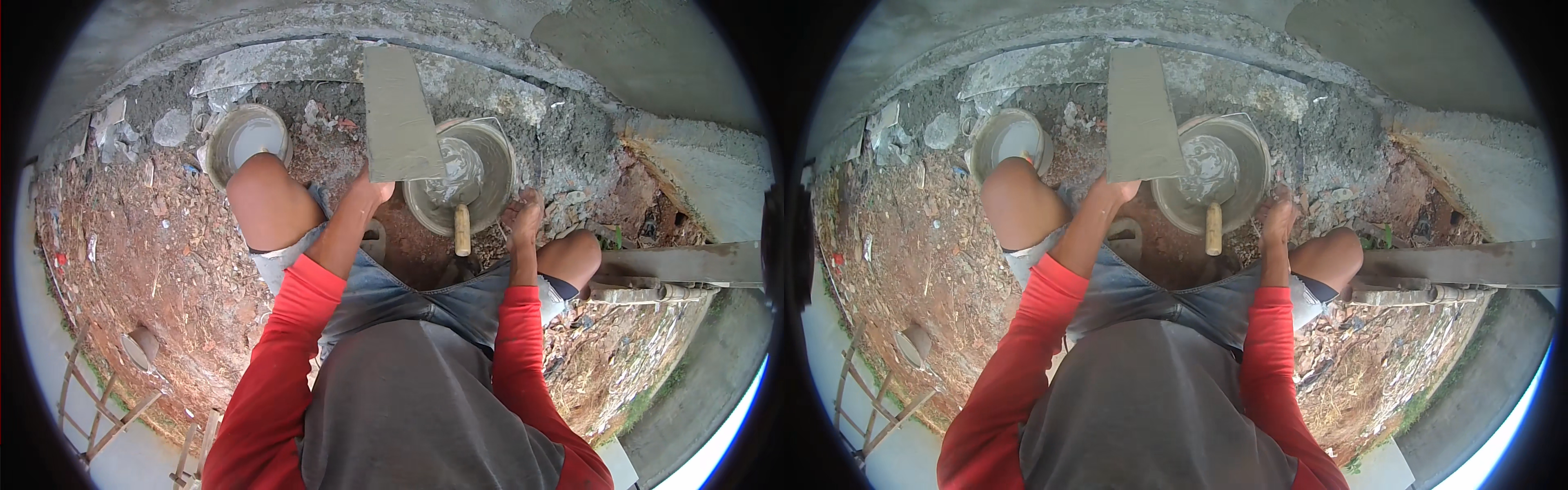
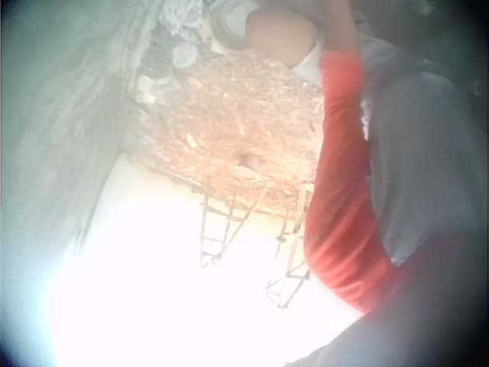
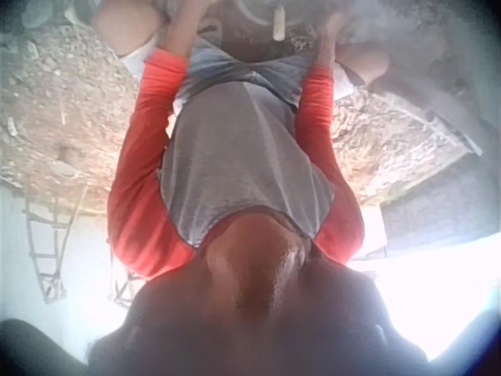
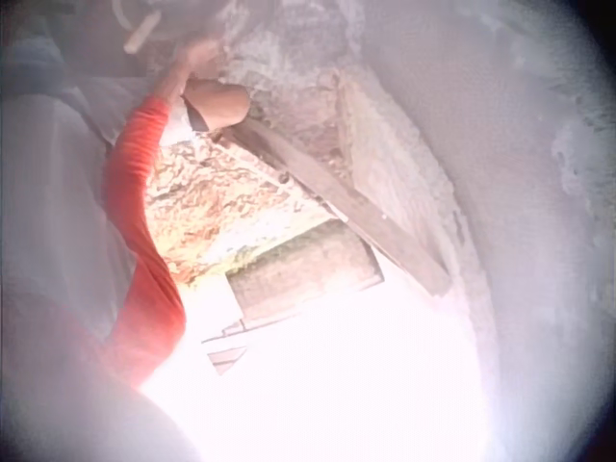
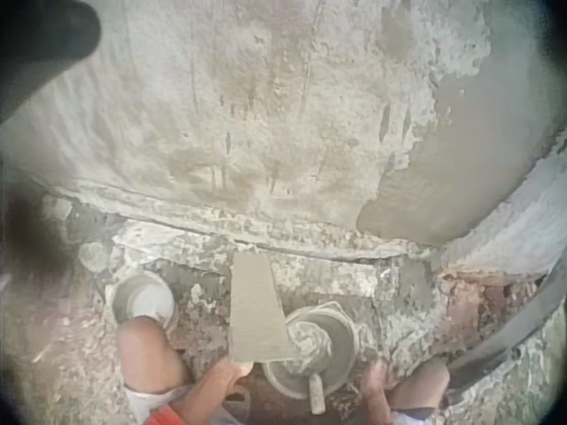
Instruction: The person applies plaster to a concrete wall using a trowel and a hawk. The person uses a small hand tool to scoop plaster from a bucket onto a hawk, then uses a rectangular trowel to spread the plaster onto the wall in smooth strokes. The person also uses a wet paintbrush to smooth and finish the edges of the plastered section.
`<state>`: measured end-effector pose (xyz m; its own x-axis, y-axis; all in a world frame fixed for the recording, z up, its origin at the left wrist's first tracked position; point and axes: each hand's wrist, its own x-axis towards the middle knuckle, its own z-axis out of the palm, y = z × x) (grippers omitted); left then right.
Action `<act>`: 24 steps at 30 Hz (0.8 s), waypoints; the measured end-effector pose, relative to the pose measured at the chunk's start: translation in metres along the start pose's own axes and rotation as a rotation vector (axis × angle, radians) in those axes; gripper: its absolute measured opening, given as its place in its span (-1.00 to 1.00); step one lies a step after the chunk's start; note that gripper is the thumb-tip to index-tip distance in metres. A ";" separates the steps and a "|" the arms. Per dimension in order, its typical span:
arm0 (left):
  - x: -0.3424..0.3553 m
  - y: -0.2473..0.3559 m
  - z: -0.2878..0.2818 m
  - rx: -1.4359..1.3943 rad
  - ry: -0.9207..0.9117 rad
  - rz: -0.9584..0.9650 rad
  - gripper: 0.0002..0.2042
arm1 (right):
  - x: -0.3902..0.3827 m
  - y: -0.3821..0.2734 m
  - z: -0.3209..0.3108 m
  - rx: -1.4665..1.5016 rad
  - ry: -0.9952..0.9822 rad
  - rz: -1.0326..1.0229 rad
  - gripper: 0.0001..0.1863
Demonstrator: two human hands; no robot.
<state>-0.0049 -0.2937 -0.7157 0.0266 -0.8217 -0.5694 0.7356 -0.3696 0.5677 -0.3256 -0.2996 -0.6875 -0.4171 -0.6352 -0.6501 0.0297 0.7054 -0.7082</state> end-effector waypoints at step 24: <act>0.037 -0.005 -0.134 0.058 -0.073 0.319 -0.65 | -0.046 -0.038 0.144 -1.241 -0.530 -0.466 -0.48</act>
<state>0.0828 -0.2645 -0.8194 0.1992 -0.9282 -0.3144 0.6584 -0.1108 0.7445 -0.1769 -0.3422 -0.6704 0.2234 -0.7273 -0.6489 -0.9295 0.0414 -0.3665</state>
